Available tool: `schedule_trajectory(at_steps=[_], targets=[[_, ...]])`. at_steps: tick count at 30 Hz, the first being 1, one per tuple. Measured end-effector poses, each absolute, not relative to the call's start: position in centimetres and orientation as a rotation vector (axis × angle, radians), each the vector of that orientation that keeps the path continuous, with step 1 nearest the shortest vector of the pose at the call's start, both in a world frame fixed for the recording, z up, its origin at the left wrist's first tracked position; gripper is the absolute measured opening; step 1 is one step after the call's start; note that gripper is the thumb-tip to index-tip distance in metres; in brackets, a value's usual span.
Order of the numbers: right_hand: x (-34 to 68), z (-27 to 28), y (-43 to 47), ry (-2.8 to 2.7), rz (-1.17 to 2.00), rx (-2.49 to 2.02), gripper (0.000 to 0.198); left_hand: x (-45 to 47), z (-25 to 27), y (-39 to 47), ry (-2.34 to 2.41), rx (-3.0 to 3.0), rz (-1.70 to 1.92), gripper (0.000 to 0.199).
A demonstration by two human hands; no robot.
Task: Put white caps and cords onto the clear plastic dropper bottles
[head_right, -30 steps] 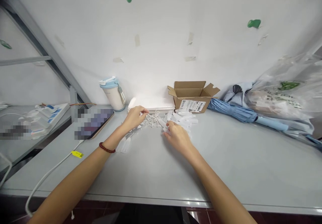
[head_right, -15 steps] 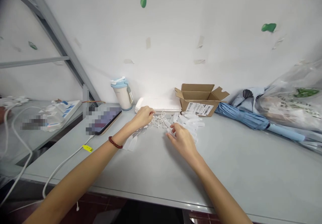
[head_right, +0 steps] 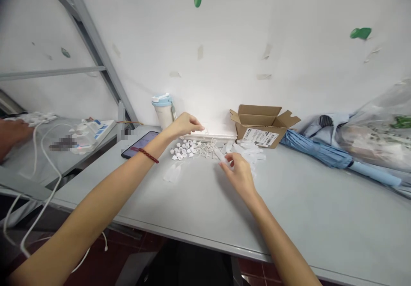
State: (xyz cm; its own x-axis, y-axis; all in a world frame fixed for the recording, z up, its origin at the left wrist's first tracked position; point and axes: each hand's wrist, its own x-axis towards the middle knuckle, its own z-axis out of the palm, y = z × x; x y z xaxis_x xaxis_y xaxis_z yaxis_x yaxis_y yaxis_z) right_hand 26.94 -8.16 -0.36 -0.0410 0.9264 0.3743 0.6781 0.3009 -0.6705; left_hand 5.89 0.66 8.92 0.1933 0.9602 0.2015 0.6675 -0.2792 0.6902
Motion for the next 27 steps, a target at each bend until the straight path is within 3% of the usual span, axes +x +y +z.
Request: schedule_trajectory(at_steps=[12,27], targets=[[25.3,-0.8,-8.7,-1.805,0.468,-1.439,0.015,6.4,8.0,0.0,1.501,1.904,0.908,0.025],[25.1,-0.1,-8.5,-1.732,0.488,-1.424,0.019,6.2,6.9,0.0,1.409,1.639,1.119,0.017]])
